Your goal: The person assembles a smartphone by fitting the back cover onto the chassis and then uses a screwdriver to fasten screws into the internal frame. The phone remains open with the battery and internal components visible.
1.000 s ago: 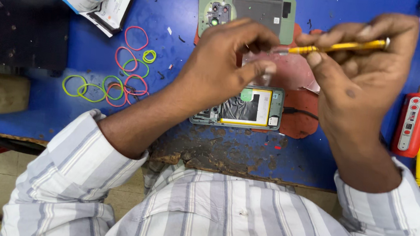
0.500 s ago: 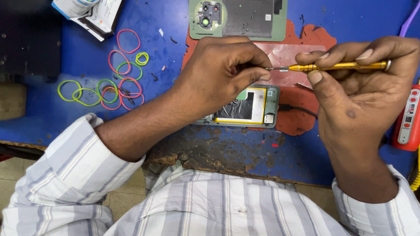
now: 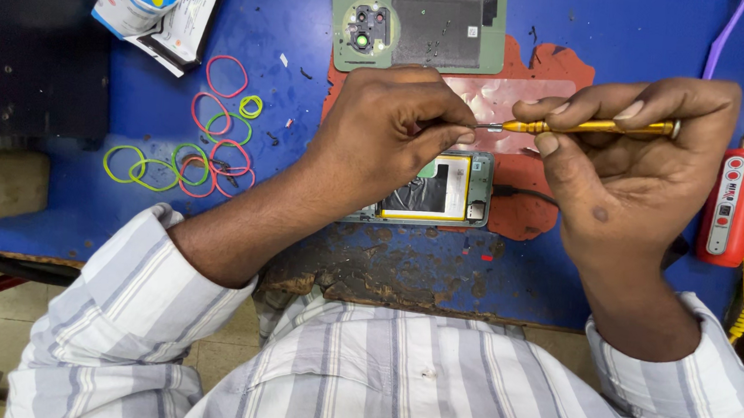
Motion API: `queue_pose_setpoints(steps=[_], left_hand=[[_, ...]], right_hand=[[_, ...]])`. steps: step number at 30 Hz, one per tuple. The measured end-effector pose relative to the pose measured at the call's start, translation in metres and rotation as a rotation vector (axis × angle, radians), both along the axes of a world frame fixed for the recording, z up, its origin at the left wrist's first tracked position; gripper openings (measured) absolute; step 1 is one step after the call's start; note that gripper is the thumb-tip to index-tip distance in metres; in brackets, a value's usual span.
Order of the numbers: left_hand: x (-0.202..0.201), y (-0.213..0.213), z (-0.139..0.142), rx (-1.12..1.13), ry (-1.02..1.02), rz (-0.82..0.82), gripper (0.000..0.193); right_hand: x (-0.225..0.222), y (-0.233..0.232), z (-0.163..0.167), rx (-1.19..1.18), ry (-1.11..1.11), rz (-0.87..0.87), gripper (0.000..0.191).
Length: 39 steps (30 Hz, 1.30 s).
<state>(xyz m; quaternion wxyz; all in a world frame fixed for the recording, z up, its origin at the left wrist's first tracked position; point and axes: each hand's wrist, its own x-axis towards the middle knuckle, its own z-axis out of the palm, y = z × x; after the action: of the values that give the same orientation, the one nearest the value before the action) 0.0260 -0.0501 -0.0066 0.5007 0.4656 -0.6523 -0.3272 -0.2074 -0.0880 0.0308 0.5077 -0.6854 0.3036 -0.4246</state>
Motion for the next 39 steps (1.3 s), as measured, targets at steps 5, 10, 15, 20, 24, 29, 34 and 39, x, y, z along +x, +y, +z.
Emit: queue_pose_setpoints(steps=[5,10,15,20,24,29,34,39], left_hand=[[0.0,0.0,0.0,0.015,-0.011,-0.003,0.008],[-0.001,0.0,-0.001,0.054,0.012,-0.033,0.009],[0.0,-0.001,-0.003,0.028,-0.026,-0.016,0.009],[0.004,-0.002,-0.005,-0.069,-0.148,0.011,0.012],[0.005,-0.002,-0.003,-0.099,-0.191,0.025,0.011],[0.006,-0.002,-0.001,-0.084,-0.199,0.022,0.011],[0.005,-0.001,0.0,-0.087,-0.211,0.025,0.011],[0.004,0.0,0.0,-0.093,-0.2,0.025,0.011]], right_hand=[[0.0,0.006,0.004,-0.021,0.062,-0.01,0.04],[-0.003,0.006,0.005,-0.102,0.109,0.003,0.041],[-0.015,0.006,0.006,-0.178,0.107,-0.023,0.039],[-0.022,0.007,0.008,-0.214,0.232,0.02,0.039],[-0.016,0.004,0.001,-0.291,0.387,0.085,0.042],[-0.01,0.006,-0.002,-0.308,0.394,0.11,0.042],[-0.004,0.004,-0.005,-0.341,0.377,0.132,0.042],[-0.004,0.002,-0.007,-0.394,0.423,0.129,0.043]])
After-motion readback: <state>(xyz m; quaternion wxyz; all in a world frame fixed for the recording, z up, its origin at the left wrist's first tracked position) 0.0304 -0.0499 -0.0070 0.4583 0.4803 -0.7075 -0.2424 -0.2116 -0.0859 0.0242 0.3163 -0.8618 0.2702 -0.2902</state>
